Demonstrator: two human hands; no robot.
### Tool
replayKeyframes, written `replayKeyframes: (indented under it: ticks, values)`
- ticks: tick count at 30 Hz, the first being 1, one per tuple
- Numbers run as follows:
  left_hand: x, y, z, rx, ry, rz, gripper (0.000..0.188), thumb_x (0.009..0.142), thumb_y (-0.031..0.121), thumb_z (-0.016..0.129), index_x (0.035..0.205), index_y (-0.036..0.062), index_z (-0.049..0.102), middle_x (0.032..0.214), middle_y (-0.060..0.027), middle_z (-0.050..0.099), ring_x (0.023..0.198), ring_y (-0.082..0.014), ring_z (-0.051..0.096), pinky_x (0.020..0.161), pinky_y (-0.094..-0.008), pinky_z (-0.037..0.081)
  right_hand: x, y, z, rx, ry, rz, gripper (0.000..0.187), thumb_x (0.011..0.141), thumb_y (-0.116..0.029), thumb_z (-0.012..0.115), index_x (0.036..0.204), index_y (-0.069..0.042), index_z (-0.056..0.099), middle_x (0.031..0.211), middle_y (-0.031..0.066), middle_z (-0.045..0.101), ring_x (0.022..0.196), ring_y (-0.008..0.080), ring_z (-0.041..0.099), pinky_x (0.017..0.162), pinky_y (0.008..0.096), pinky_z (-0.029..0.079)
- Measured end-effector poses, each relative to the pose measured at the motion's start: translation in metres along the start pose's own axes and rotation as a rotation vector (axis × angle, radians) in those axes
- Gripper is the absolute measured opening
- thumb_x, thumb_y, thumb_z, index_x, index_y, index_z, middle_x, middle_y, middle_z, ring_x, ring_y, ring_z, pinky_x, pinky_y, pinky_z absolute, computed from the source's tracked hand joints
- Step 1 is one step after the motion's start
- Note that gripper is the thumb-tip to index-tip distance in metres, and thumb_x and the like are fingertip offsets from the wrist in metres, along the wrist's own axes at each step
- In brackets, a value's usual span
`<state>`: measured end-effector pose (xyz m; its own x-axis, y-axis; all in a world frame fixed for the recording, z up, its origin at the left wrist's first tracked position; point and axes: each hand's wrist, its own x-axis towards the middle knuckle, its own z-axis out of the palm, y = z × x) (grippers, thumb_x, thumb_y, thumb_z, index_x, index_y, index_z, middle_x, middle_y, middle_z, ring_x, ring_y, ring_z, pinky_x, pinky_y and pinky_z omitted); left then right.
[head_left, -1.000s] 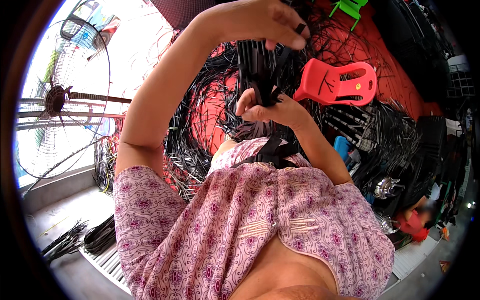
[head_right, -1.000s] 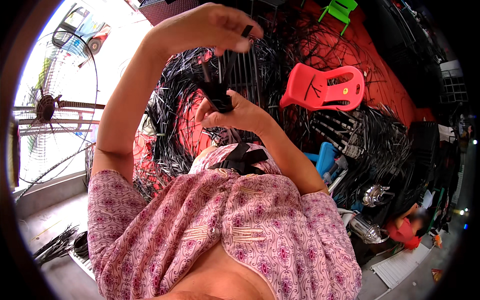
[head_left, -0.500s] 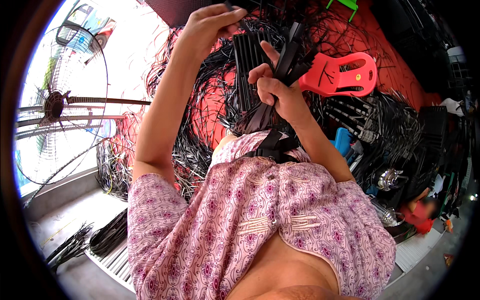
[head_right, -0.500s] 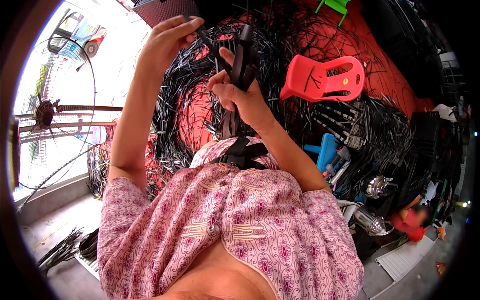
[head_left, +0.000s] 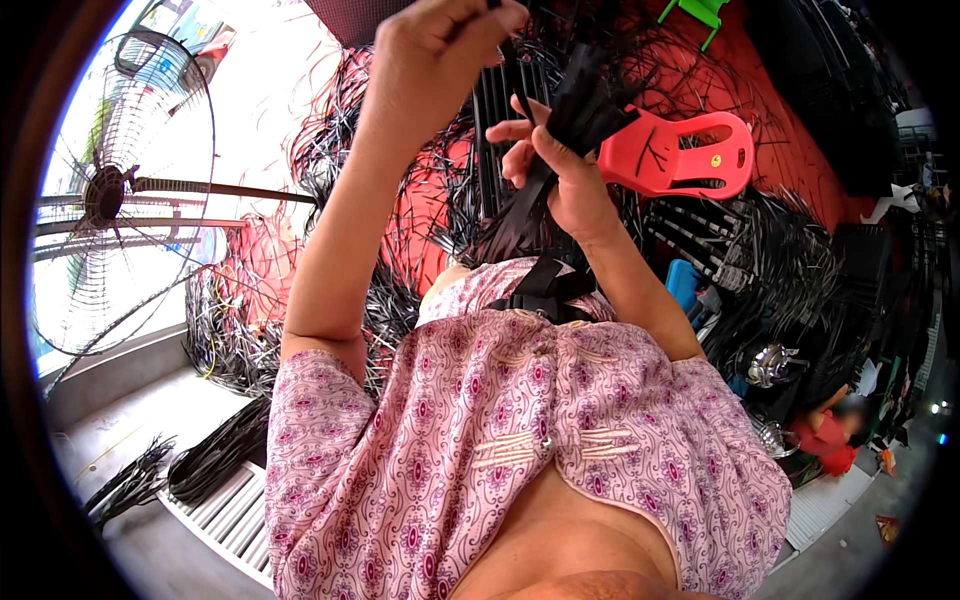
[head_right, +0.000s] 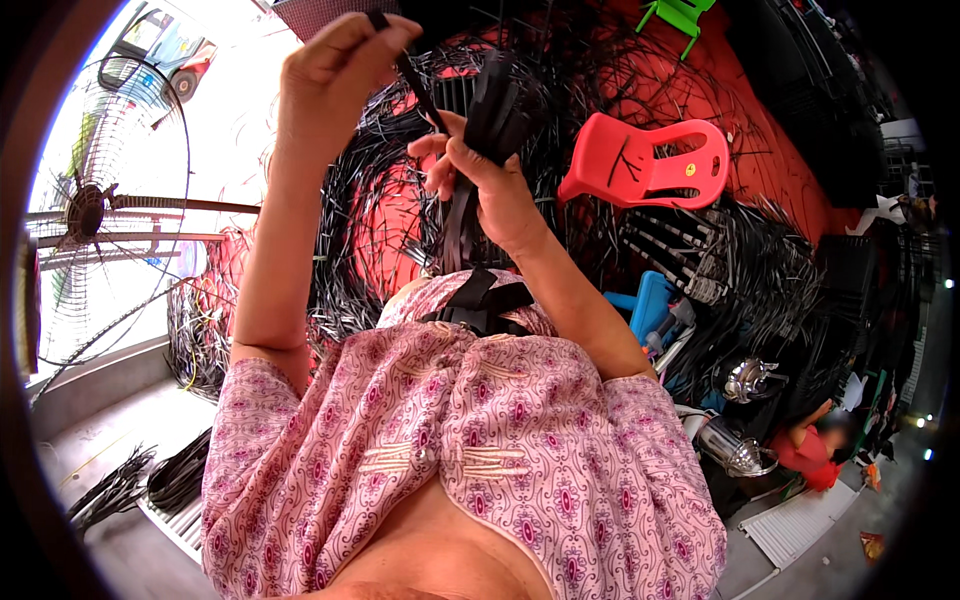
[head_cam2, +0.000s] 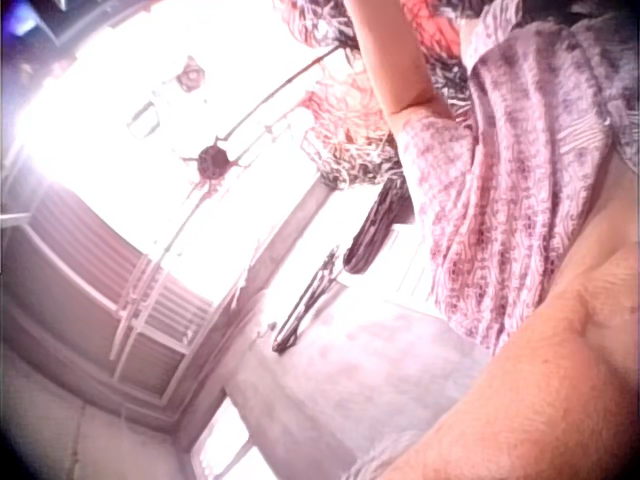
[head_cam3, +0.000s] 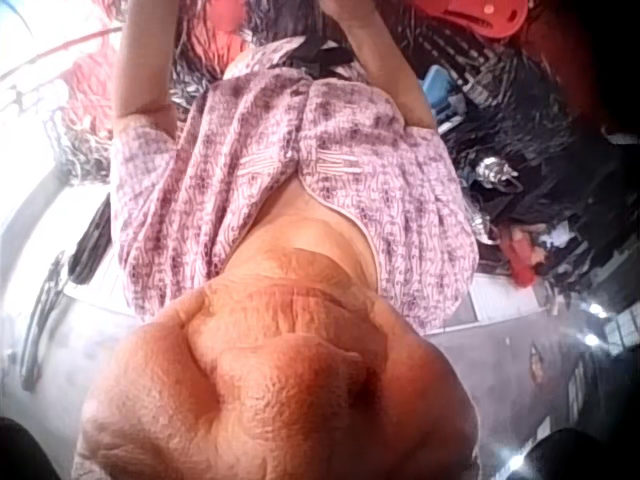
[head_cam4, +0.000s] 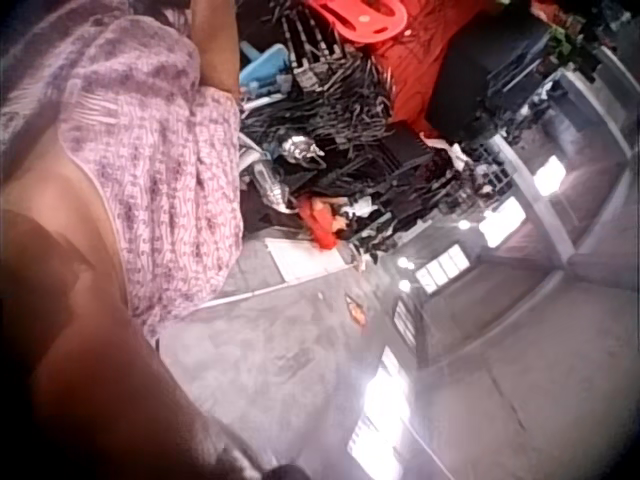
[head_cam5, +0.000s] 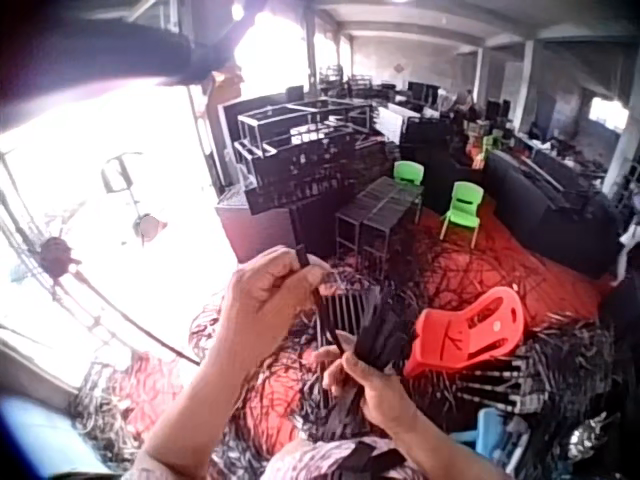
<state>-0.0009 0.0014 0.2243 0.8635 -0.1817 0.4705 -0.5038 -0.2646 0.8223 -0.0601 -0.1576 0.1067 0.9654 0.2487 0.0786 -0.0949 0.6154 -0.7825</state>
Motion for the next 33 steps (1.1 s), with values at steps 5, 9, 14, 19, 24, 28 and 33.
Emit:
replayKeyframes:
  ticks: [5, 9, 14, 19, 24, 28, 33]
  values:
    - [0.001, 0.002, -0.006, 0.045, 0.105, -0.124, 0.016, 0.092, 0.015, 0.061, 0.092, 0.0035, 0.072, 0.071, 0.0032, 0.059, 0.066, -0.0035, 0.052, 0.061, -0.019, 0.042, 0.005, -0.005, -0.02, 0.177, 0.075, -0.011, 0.04, 0.096, -0.035, 0.058, 0.131, -0.015, 0.056, 0.114, 0.0153, 0.066, 0.073, 0.0157, 0.058, 0.064, 0.0274, 0.045]
    - [-0.006, -0.011, -0.022, -0.252, 0.215, -0.097, 0.023, 0.096, 0.018, 0.057, 0.093, -0.0014, 0.069, 0.067, 0.0019, 0.051, 0.059, -0.0076, 0.045, 0.057, -0.0229, 0.037, 0.003, -0.009, -0.028, 0.177, 0.118, 0.012, 0.037, 0.097, -0.034, 0.057, 0.123, -0.008, 0.059, 0.113, 0.0168, 0.067, 0.1, 0.0298, 0.066, 0.088, 0.0394, 0.052]
    - [-0.013, 0.003, -0.061, -0.477, -0.599, 0.117, 0.018, 0.089, 0.014, 0.062, 0.079, -0.0007, 0.058, 0.064, 0.001, 0.047, 0.056, -0.0085, 0.042, 0.051, -0.0256, 0.034, 0.001, -0.011, -0.025, 0.178, 0.003, 0.076, 0.039, 0.098, -0.034, 0.055, 0.122, -0.003, 0.058, 0.115, 0.019, 0.066, 0.109, 0.034, 0.063, 0.096, 0.0444, 0.05]
    - [-0.01, -0.017, -0.004, 0.091, -0.536, -0.118, 0.012, 0.088, 0.01, 0.066, 0.092, -0.0009, 0.066, 0.076, -0.0031, 0.065, 0.067, -0.0051, 0.058, 0.06, -0.0214, 0.046, -0.002, -0.011, 0.001, 0.124, -0.083, 0.182, 0.045, 0.098, -0.034, 0.055, 0.125, 0.001, 0.055, 0.114, 0.0215, 0.066, 0.108, 0.0326, 0.064, 0.093, 0.0426, 0.052]
    - [-0.015, -0.021, -0.001, 0.044, -0.505, -0.131, 0.015, 0.085, 0.007, 0.068, 0.099, 0.0026, 0.067, 0.073, -0.0007, 0.061, 0.066, -0.0048, 0.06, 0.059, -0.0212, 0.05, -0.002, -0.007, -0.004, 0.107, -0.168, 0.21, 0.039, 0.099, -0.031, 0.052, 0.12, 0.001, 0.06, 0.09, 0.0157, 0.07, 0.074, 0.021, 0.066, 0.07, 0.0327, 0.052]
    - [-0.017, -0.022, 0.002, 0.041, -0.431, -0.016, 0.017, 0.083, 0.006, 0.069, 0.1, 0.0028, 0.066, 0.071, -0.0004, 0.058, 0.067, -0.0056, 0.06, 0.058, -0.0217, 0.051, -0.002, -0.006, 0.001, 0.095, -0.138, 0.235, 0.034, 0.099, -0.03, 0.053, 0.117, -0.002, 0.062, 0.084, 0.0148, 0.07, 0.067, 0.0185, 0.064, 0.062, 0.0307, 0.05]
    - [-0.016, -0.03, 0.004, 0.233, -0.437, 0.173, 0.018, 0.083, 0.006, 0.07, 0.1, 0.0025, 0.066, 0.072, -0.0011, 0.058, 0.066, -0.007, 0.059, 0.057, -0.0232, 0.051, 0.002, -0.001, -0.005, 0.068, -0.176, 0.234, 0.031, 0.098, -0.031, 0.054, 0.11, -0.004, 0.061, 0.085, 0.0153, 0.07, 0.066, 0.0184, 0.065, 0.059, 0.0286, 0.048]
